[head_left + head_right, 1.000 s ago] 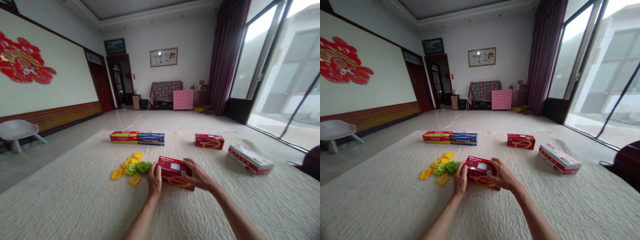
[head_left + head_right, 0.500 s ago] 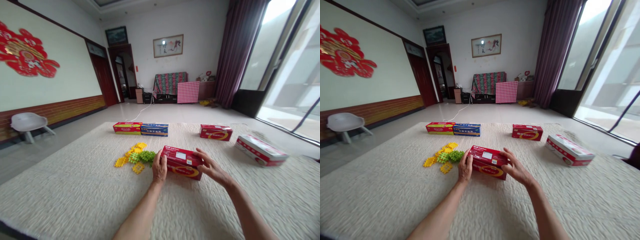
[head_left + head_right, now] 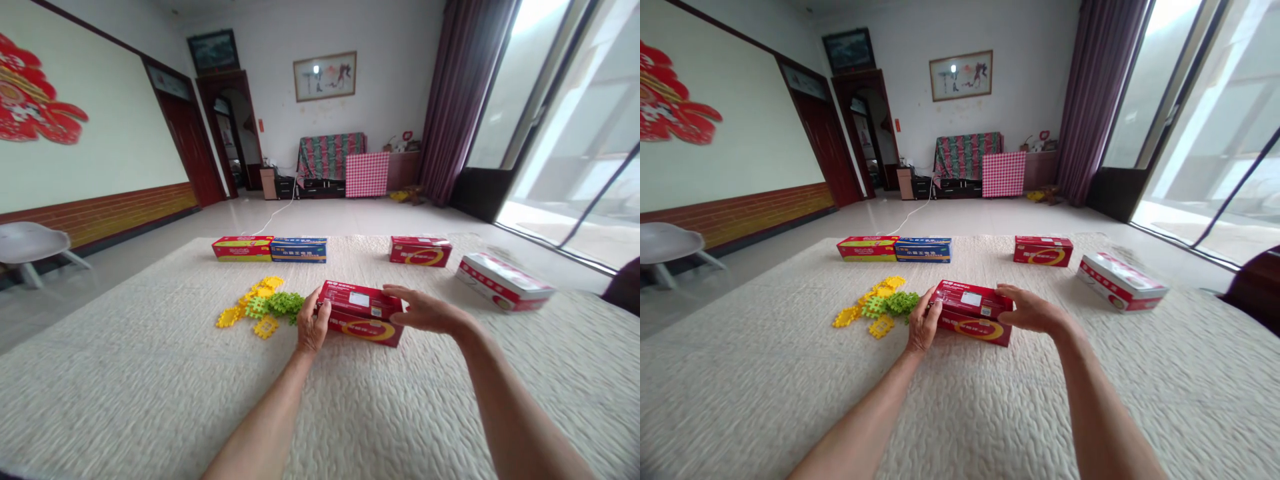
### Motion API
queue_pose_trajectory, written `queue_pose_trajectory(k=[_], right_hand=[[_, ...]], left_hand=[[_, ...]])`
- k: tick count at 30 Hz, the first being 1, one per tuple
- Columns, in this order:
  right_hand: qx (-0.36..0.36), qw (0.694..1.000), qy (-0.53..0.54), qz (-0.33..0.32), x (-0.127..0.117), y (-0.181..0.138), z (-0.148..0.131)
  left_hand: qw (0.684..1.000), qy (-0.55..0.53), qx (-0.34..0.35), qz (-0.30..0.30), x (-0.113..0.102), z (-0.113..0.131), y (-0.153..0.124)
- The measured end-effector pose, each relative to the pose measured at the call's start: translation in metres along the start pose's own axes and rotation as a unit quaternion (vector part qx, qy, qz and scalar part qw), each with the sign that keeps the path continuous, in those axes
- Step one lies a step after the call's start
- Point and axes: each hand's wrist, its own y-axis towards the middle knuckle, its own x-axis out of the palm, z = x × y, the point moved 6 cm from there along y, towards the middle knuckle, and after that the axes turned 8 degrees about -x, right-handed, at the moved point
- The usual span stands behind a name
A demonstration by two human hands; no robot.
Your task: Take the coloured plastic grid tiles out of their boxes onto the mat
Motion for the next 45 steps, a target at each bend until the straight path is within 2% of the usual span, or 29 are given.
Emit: queue_pose_trajectory(k=[4,11,16,30,40,45], right_hand=[[0.006,0.999,-0.041,-0.024,-0.007,0.007,-0.013],[0.034,0.995,-0.095,-0.002,-0.006,0.003,-0.031],[-0.008,0.994,-0.110,0.021,-0.005,0.002,-0.037],[-0.053,0.995,-0.035,0.076,-0.010,0.002,-0.018],[-0.042,0.993,0.029,0.106,-0.011,0.004,0.008],[-0.039,0.988,0.073,0.127,-0.012,0.005,0.011]], left_hand=[[1.000,-0.002,-0.005,-0.001,0.001,-0.002,0.000],[1.000,-0.008,-0.014,0.001,0.002,-0.003,0.001],[1.000,-0.018,-0.016,-0.012,0.002,-0.006,0.001],[1.000,0.006,0.010,-0.012,0.002,-0.003,0.000],[0.999,0.012,0.041,-0.019,0.002,0.003,-0.001],[1.000,0.008,0.024,-0.019,0.002,0.004,0.000]])
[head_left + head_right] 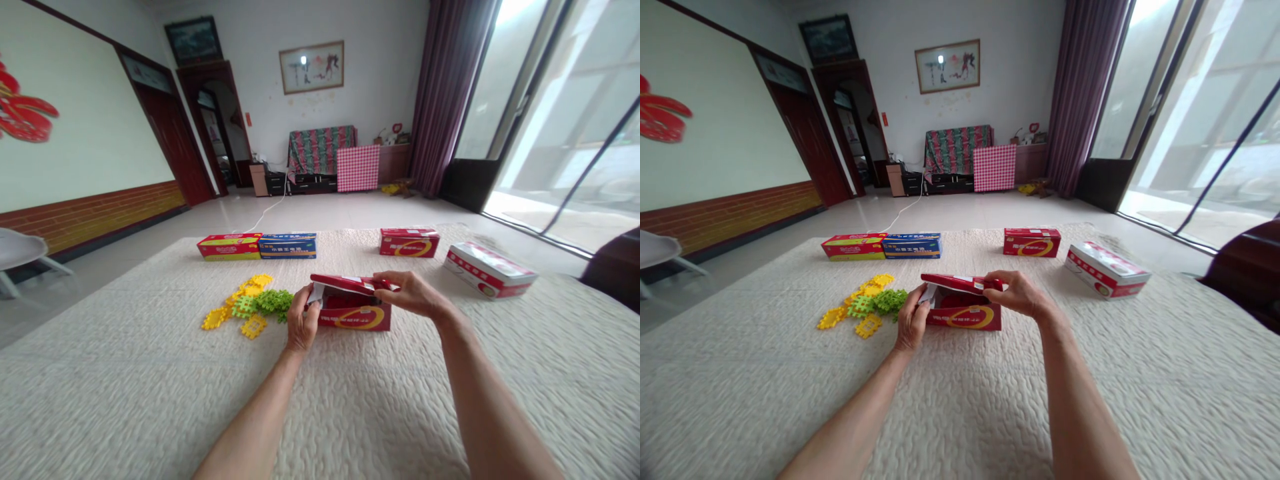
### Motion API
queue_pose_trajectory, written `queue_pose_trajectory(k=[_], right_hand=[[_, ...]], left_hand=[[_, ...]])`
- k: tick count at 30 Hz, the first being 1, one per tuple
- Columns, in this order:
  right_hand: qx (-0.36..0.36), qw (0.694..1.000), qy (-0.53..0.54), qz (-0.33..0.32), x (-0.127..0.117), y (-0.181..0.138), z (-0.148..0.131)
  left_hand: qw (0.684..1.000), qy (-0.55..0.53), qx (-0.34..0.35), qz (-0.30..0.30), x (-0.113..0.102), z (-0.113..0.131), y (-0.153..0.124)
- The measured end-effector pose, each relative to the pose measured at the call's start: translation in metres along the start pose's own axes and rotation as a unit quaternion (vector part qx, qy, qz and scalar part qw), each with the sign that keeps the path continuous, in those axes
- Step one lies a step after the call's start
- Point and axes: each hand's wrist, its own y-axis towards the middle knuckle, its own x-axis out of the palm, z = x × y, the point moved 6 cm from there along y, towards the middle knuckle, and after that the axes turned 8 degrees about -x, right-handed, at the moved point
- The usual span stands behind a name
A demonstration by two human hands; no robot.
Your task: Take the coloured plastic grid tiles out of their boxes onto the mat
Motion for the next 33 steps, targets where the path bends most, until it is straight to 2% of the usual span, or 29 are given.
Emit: queue_pose_trajectory(k=[6,10,14,16,19,21,27,33], right_hand=[[-0.011,0.994,0.066,0.087,0.008,0.003,0.003],[-0.006,0.993,0.034,0.111,0.011,0.004,0.006],[0.026,0.988,0.077,0.132,0.010,0.004,0.014],[0.038,0.980,0.092,0.172,0.007,0.004,0.020],[0.078,0.956,0.099,0.267,0.002,0.002,0.032],[0.109,0.943,0.097,0.301,0.004,0.002,0.041],[0.220,0.928,0.025,0.300,0.015,-0.003,0.060],[0.220,0.951,-0.053,0.213,0.004,-0.005,0.044]], left_hand=[[1.000,-0.007,-0.014,0.013,-0.001,-0.001,0.001],[1.000,-0.001,-0.009,0.018,0.000,-0.001,0.001],[1.000,-0.003,0.014,0.019,0.000,0.002,0.000],[1.000,-0.018,-0.005,0.019,0.001,0.001,0.000],[0.996,-0.057,-0.066,0.019,0.002,-0.005,0.001],[0.991,-0.084,-0.103,0.022,0.002,-0.010,0.002],[0.986,-0.094,-0.127,0.049,-0.002,-0.016,0.006],[0.981,-0.071,-0.138,0.119,-0.009,-0.023,0.008]])
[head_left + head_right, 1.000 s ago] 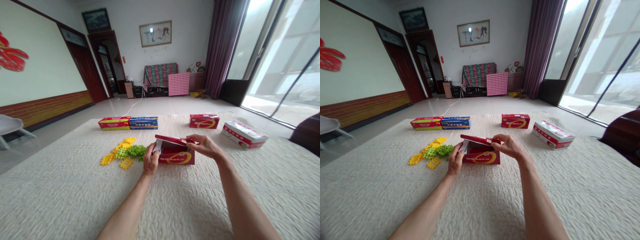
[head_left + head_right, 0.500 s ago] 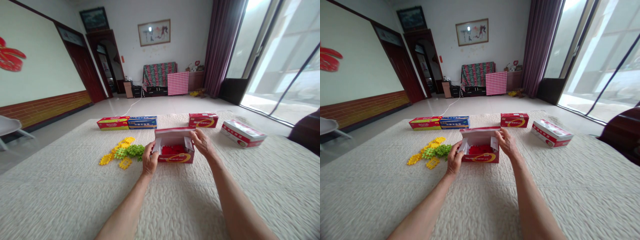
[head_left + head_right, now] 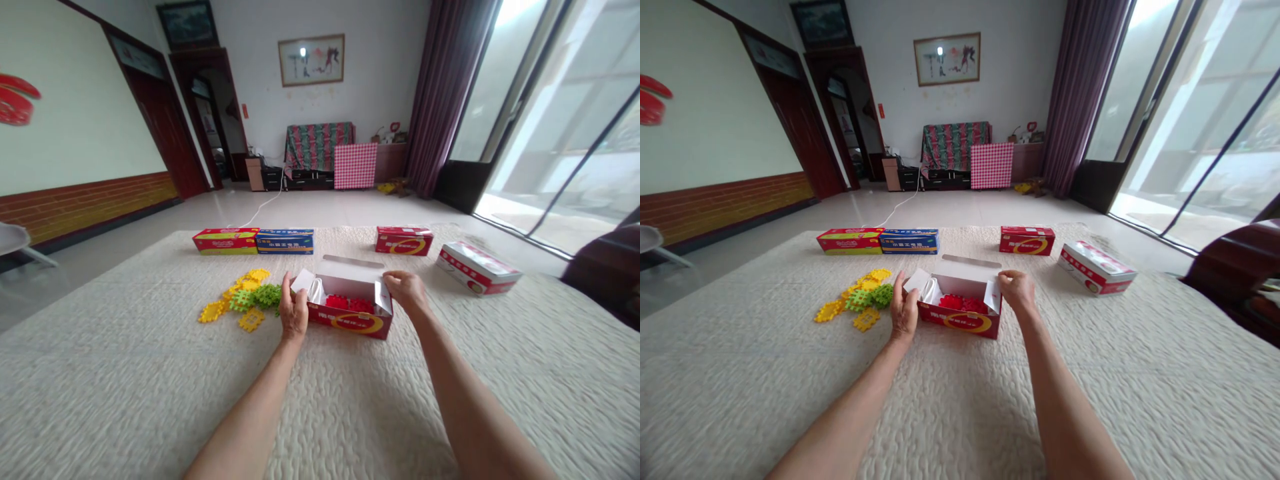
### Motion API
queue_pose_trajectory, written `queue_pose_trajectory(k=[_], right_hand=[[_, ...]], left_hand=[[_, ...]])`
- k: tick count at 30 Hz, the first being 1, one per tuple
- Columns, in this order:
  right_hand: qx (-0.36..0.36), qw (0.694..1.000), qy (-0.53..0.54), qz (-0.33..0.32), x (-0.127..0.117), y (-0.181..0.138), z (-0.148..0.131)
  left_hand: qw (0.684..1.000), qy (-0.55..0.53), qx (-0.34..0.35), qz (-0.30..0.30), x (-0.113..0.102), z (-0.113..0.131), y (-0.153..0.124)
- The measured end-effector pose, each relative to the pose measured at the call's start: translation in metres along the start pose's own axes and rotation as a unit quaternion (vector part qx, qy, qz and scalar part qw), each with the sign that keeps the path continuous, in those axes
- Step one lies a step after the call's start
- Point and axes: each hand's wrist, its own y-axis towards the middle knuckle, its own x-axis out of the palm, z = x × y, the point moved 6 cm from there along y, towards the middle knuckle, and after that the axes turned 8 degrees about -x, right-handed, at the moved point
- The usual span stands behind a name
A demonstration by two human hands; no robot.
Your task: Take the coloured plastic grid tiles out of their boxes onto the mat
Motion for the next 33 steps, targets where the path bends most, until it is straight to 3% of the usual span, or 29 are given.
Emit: queue_pose_trajectory(k=[3,8,13,21,26,33], right_hand=[[-0.043,0.997,-0.056,-0.040,-0.010,-0.005,-0.020],[-0.082,0.970,-0.194,-0.124,-0.003,-0.021,-0.047],[-0.068,0.970,-0.187,-0.142,-0.013,-0.027,-0.053],[-0.084,0.971,-0.204,-0.087,-0.051,-0.041,-0.041],[-0.079,0.964,-0.210,-0.140,-0.039,-0.045,-0.047],[-0.065,0.963,-0.203,-0.167,-0.019,-0.050,-0.049]], left_hand=[[0.999,0.014,0.033,0.017,-0.001,0.001,0.002],[0.987,0.105,0.119,0.002,0.002,0.013,0.001],[0.959,0.225,0.171,-0.037,0.007,0.032,0.000],[0.868,0.446,0.112,-0.188,0.024,0.050,0.016],[0.845,0.465,0.106,-0.244,0.034,0.056,0.024],[0.811,0.472,0.095,-0.331,0.054,0.057,0.030]])
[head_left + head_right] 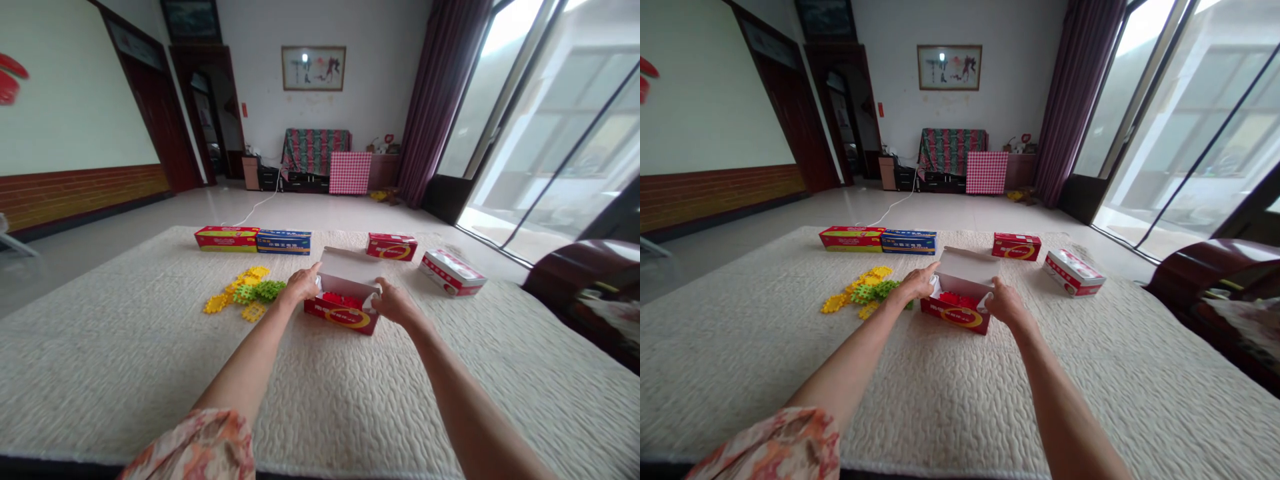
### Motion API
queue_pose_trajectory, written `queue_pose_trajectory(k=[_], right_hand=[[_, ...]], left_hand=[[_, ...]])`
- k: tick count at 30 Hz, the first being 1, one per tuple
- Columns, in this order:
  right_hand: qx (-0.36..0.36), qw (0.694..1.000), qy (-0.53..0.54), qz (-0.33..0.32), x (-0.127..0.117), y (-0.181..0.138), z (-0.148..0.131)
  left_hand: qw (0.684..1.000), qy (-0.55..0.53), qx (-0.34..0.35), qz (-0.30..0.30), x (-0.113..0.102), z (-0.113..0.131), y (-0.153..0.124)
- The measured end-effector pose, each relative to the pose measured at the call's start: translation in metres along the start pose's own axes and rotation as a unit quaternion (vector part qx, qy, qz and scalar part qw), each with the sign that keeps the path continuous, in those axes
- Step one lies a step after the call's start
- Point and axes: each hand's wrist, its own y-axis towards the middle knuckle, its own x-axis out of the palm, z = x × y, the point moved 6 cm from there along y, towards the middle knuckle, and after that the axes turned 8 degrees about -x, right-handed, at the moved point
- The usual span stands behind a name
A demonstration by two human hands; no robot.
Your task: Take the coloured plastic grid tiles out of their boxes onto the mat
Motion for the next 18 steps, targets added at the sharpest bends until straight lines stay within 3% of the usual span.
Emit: queue_pose_trajectory(k=[5,10,14,18], right_hand=[[0.040,0.999,0.020,-0.010,0.014,0.004,0.009],[0.055,0.998,0.030,0.001,0.011,0.005,0.008],[0.035,0.997,0.040,0.062,-0.002,0.006,-0.006],[-0.016,0.976,0.089,0.200,-0.007,0.014,-0.034]], left_hand=[[0.998,-0.019,0.007,-0.058,0.004,-0.004,0.014],[0.997,-0.051,0.001,-0.052,0.005,-0.011,0.014],[0.997,-0.077,-0.015,0.000,-0.011,-0.019,0.002],[0.983,-0.131,-0.028,0.129,-0.040,-0.041,-0.012]])
